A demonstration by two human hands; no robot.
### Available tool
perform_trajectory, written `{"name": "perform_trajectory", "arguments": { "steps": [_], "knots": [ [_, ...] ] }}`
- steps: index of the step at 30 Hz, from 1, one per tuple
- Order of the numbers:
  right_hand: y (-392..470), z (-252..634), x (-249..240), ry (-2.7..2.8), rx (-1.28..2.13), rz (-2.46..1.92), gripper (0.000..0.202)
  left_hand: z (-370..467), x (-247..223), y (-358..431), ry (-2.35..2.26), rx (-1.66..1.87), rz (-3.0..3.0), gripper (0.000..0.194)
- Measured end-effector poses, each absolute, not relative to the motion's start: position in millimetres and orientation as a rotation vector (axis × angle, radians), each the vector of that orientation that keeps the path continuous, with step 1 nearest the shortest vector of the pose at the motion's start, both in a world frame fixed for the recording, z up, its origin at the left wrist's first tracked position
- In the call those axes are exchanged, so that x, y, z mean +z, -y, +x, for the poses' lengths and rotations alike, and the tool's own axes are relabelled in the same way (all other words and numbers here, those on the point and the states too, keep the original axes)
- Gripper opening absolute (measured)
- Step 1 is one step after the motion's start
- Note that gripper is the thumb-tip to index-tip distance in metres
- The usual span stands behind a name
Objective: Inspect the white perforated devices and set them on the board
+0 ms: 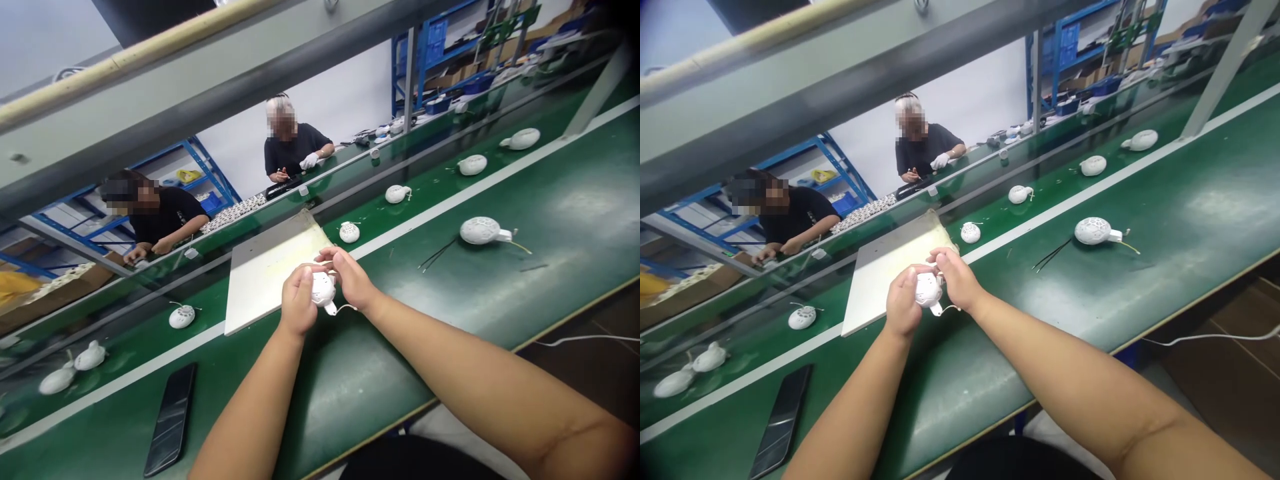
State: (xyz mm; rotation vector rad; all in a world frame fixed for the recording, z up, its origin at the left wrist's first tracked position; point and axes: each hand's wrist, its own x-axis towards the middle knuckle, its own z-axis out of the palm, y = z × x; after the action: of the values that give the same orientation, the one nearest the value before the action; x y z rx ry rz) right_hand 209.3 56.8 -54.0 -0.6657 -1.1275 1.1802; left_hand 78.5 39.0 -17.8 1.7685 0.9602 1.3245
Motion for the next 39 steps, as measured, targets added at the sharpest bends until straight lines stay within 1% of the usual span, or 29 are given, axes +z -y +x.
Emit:
{"name": "perform_trajectory", "arguments": {
  "steps": [2,7,11,17,22,23,24,26,27,29,31,34,37,39],
  "knots": [
    [-54,206,-52,1.115,1.173,-0.664,0.048,89,-22,-34,-0.932,1.319,1.791,0.042],
    [-50,202,-52,0.993,1.298,-0.654,0.054,102,-32,-26,-0.933,1.440,1.786,0.056],
    [-44,197,-57,0.980,1.297,-0.679,0.058,99,-36,-25,-0.954,1.474,1.749,0.051],
    [-43,192,-63,1.031,1.149,-0.886,0.062,93,-36,-29,-0.941,1.440,1.823,0.047],
    [-53,201,-63,1.251,1.075,-1.117,0.066,78,-36,-43,-1.078,1.399,2.110,0.041],
    [-54,204,-62,1.289,1.032,-1.127,0.066,74,-35,-45,-1.132,1.383,2.141,0.046],
    [-54,206,-61,1.327,0.953,-1.132,0.065,70,-33,-47,-1.181,1.344,2.138,0.055],
    [-53,212,-60,1.423,0.718,-1.102,0.059,64,-31,-50,-1.216,1.159,2.049,0.071],
    [-53,214,-60,1.479,0.602,-1.060,0.058,62,-30,-51,-1.197,1.043,1.980,0.074],
    [-55,218,-62,1.532,0.436,-0.952,0.056,59,-30,-54,-1.136,0.903,1.877,0.070],
    [-60,220,-65,1.435,0.371,-0.889,0.053,56,-31,-58,-1.142,0.963,1.868,0.063],
    [-74,224,-71,1.163,0.452,-0.941,0.048,48,-39,-68,-1.187,1.142,1.899,0.068],
    [-87,226,-78,1.000,0.670,-1.060,0.042,23,-48,-83,-1.226,1.207,1.858,0.068],
    [-92,226,-81,0.955,0.777,-1.116,0.038,-10,-51,-96,-1.375,1.219,1.830,0.067]
  ]
}}
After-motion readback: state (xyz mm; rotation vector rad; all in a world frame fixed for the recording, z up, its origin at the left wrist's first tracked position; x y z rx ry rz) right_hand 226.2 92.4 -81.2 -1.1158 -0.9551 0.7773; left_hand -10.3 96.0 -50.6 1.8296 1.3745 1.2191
